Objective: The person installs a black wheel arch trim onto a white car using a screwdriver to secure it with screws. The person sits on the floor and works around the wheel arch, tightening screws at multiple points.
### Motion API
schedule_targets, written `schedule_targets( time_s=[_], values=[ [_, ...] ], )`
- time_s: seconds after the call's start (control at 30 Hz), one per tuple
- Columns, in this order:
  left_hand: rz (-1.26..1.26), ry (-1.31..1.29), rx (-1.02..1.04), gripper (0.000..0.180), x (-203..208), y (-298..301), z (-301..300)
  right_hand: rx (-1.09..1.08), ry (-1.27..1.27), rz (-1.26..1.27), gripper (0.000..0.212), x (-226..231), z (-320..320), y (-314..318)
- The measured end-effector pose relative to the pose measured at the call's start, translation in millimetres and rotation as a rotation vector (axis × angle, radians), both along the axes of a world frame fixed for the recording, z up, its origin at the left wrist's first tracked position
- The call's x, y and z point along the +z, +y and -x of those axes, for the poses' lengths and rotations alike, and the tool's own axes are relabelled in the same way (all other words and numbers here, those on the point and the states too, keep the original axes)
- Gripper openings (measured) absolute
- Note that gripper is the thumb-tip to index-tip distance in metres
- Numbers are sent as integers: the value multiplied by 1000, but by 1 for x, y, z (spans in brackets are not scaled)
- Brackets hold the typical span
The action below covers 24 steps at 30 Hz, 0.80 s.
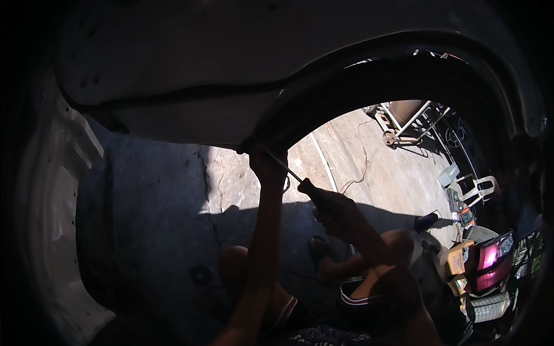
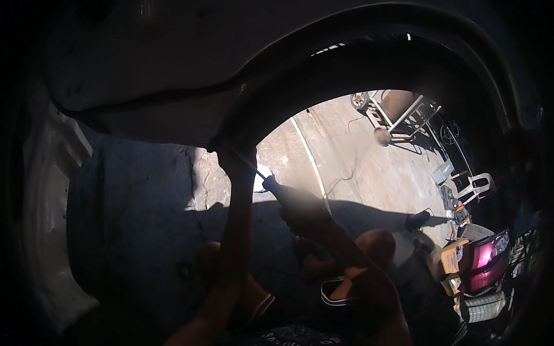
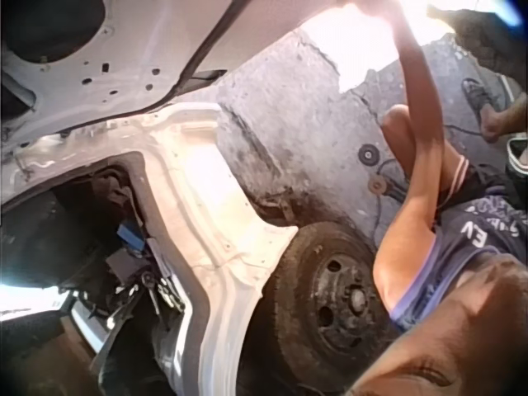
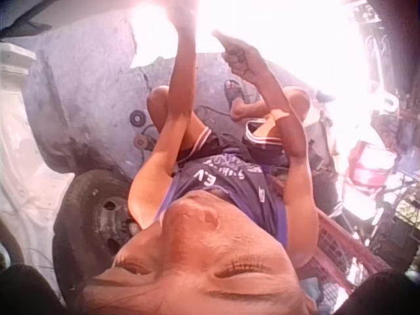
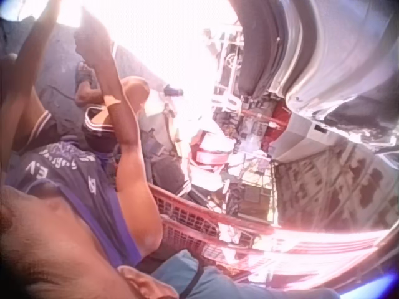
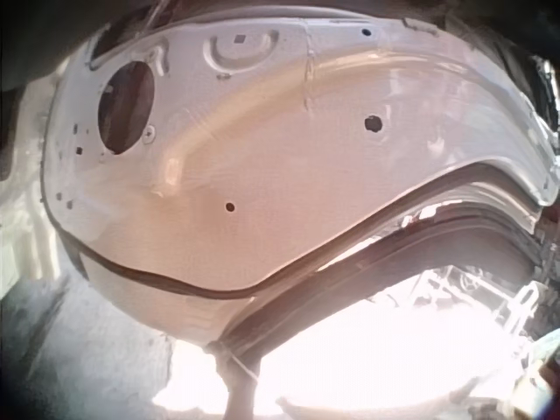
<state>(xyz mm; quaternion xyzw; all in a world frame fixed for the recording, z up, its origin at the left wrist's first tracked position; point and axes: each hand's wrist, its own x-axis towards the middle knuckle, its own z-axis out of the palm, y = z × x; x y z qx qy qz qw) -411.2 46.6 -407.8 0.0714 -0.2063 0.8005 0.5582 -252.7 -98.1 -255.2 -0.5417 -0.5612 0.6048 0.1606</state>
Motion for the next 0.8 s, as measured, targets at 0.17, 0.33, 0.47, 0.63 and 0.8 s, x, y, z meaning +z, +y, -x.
schedule_targets(
  time_s=[0.17, 0.33, 0.47, 0.63, 0.8],
  values=[
    [165, 91, 152, 37, 14, -7, 10, 153, -280, -927, 40, -17, 20, -12],
    [181, 48, 82, 38, 20, -14, 16, 197, -570, -1407, 43, -30, 22, -14],
    [194, 130, 126, 33, 4, -3, -9, -17, -366, -502, 43, -3, 18, -6],
    [124, 51, 128, 29, 4, -11, 22, 132, -178, -1116, 33, -27, 27, 5],
    [22, 15, -16, 28, 10, -5, 3, 18, -394, -1116, 34, -32, 9, 5]
  ],
)
